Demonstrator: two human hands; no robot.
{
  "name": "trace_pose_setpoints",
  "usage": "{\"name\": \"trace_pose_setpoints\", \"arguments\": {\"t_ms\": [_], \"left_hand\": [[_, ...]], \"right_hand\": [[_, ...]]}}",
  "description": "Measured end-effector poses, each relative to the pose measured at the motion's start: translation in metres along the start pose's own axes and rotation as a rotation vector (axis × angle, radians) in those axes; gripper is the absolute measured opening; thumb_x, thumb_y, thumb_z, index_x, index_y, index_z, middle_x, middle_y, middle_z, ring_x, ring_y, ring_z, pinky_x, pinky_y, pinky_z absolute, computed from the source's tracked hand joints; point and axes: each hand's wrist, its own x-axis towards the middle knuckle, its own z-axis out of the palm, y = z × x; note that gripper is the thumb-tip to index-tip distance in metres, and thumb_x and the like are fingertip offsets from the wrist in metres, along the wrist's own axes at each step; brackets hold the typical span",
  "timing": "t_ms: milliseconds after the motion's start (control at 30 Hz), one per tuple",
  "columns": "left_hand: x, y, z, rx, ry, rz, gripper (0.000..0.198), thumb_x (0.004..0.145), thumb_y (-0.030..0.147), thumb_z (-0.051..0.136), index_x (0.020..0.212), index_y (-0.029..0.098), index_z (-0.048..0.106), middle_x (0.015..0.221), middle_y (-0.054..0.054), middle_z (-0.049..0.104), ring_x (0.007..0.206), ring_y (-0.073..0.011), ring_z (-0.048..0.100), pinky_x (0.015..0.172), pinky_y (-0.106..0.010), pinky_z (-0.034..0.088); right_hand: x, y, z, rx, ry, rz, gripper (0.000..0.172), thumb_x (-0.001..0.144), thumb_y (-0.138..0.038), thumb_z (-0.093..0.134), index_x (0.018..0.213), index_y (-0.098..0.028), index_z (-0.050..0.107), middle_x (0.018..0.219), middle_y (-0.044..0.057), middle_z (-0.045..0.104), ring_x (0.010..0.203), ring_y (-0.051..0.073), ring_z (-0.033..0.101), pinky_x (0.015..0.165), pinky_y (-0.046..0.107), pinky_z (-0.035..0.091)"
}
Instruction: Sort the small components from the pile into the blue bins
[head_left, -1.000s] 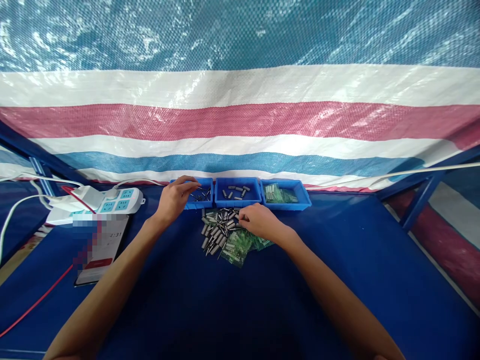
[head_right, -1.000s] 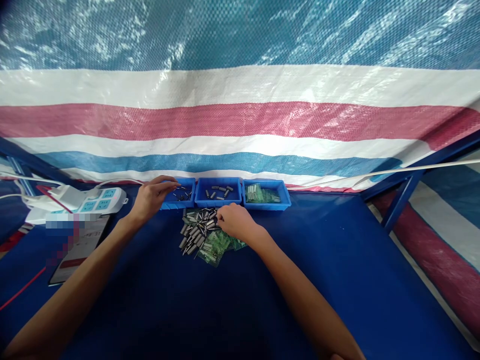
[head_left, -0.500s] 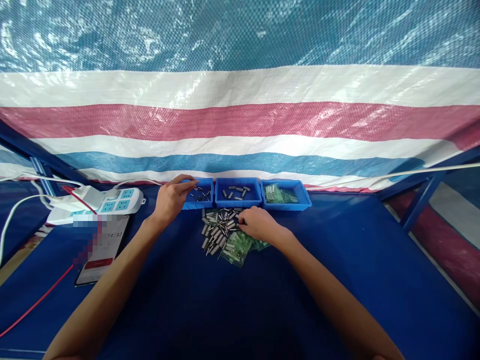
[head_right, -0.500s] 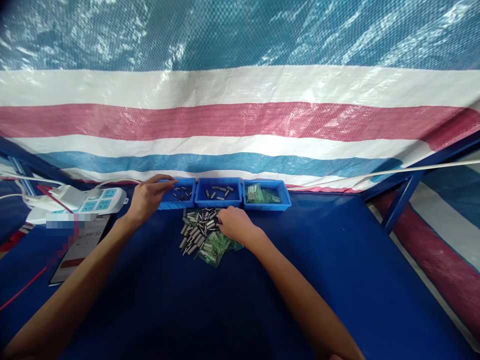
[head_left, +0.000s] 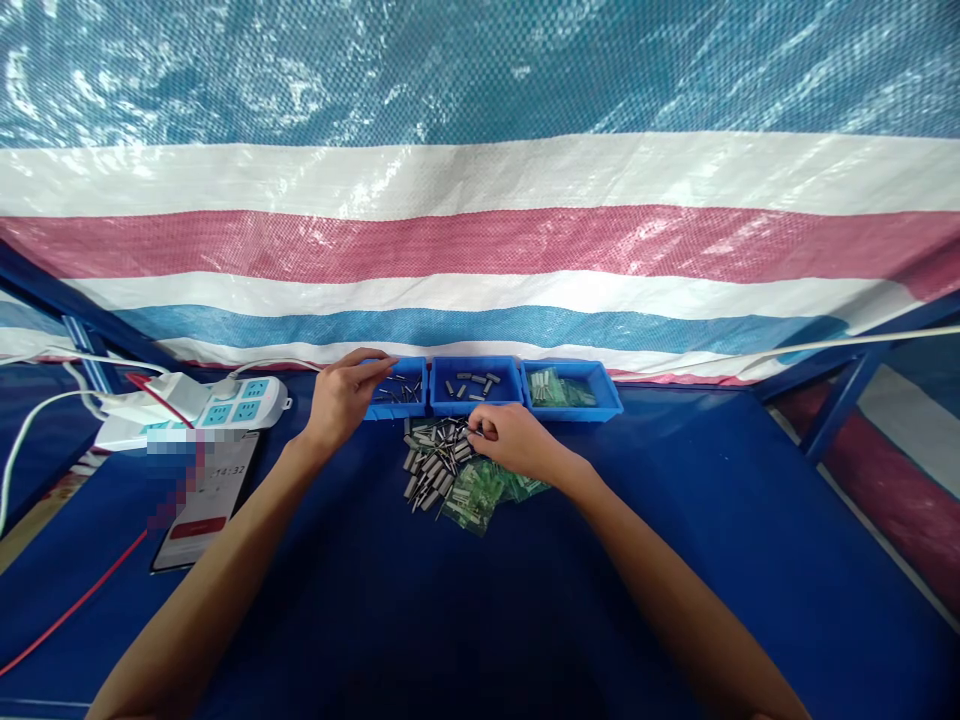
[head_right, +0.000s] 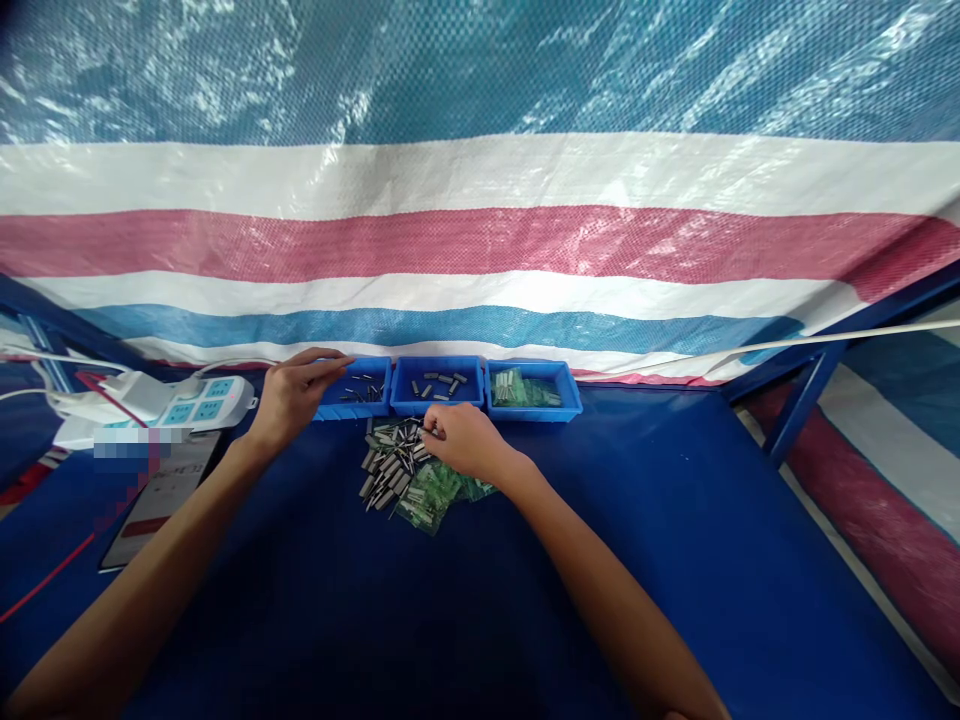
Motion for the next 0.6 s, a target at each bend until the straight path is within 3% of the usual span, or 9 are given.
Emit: {"name": "trace_pose_setpoints", "arguments": {"t_ms": [100, 267, 433, 600], "left_hand": [[-0.001, 0.012, 0.001, -0.097, -0.009, 0.034, 0.025, 0.089, 0.031, 0.057, 0.099, 0.020, 0.076, 0.097, -0.006, 0.071, 0.087, -0.0185, 0.067, 0.076, -0.027, 0.052], [-0.007, 0.032, 0.005, -0.222, -0.035, 0.080, 0.021, 0.087, 0.030, 0.061, 0.097, 0.019, 0.076, 0.096, -0.006, 0.070, 0.082, -0.0160, 0.065, 0.070, -0.025, 0.050], [-0.014, 0.050, 0.009, -0.276, -0.085, 0.057, 0.018, 0.085, 0.029, 0.063, 0.096, 0.018, 0.074, 0.097, -0.006, 0.068, 0.052, -0.0056, 0.046, 0.050, -0.022, 0.040], [-0.022, 0.062, 0.017, -0.361, -0.157, 0.052, 0.019, 0.084, 0.033, 0.065, 0.094, 0.018, 0.071, 0.091, -0.004, 0.069, 0.050, -0.0055, 0.041, 0.048, -0.021, 0.037]], "right_hand": [[-0.001, -0.001, -0.003, 0.139, 0.098, -0.022, 0.014, 0.090, -0.028, 0.052, 0.082, -0.016, 0.054, 0.067, 0.000, 0.055, 0.059, 0.011, 0.049, 0.057, 0.024, 0.033], [-0.001, -0.002, -0.003, 0.456, 0.077, 0.027, 0.016, 0.090, -0.032, 0.052, 0.090, -0.017, 0.054, 0.078, 0.002, 0.060, 0.059, 0.012, 0.060, 0.057, 0.024, 0.043], [-0.001, -0.004, -0.006, 0.674, 0.161, -0.004, 0.017, 0.089, -0.032, 0.054, 0.092, -0.016, 0.059, 0.063, -0.003, 0.055, 0.050, 0.012, 0.059, 0.054, 0.025, 0.046], [-0.001, -0.006, -0.007, 0.738, 0.188, -0.032, 0.018, 0.089, -0.032, 0.056, 0.087, -0.014, 0.059, 0.053, -0.004, 0.056, 0.047, 0.012, 0.058, 0.054, 0.025, 0.046]]}}
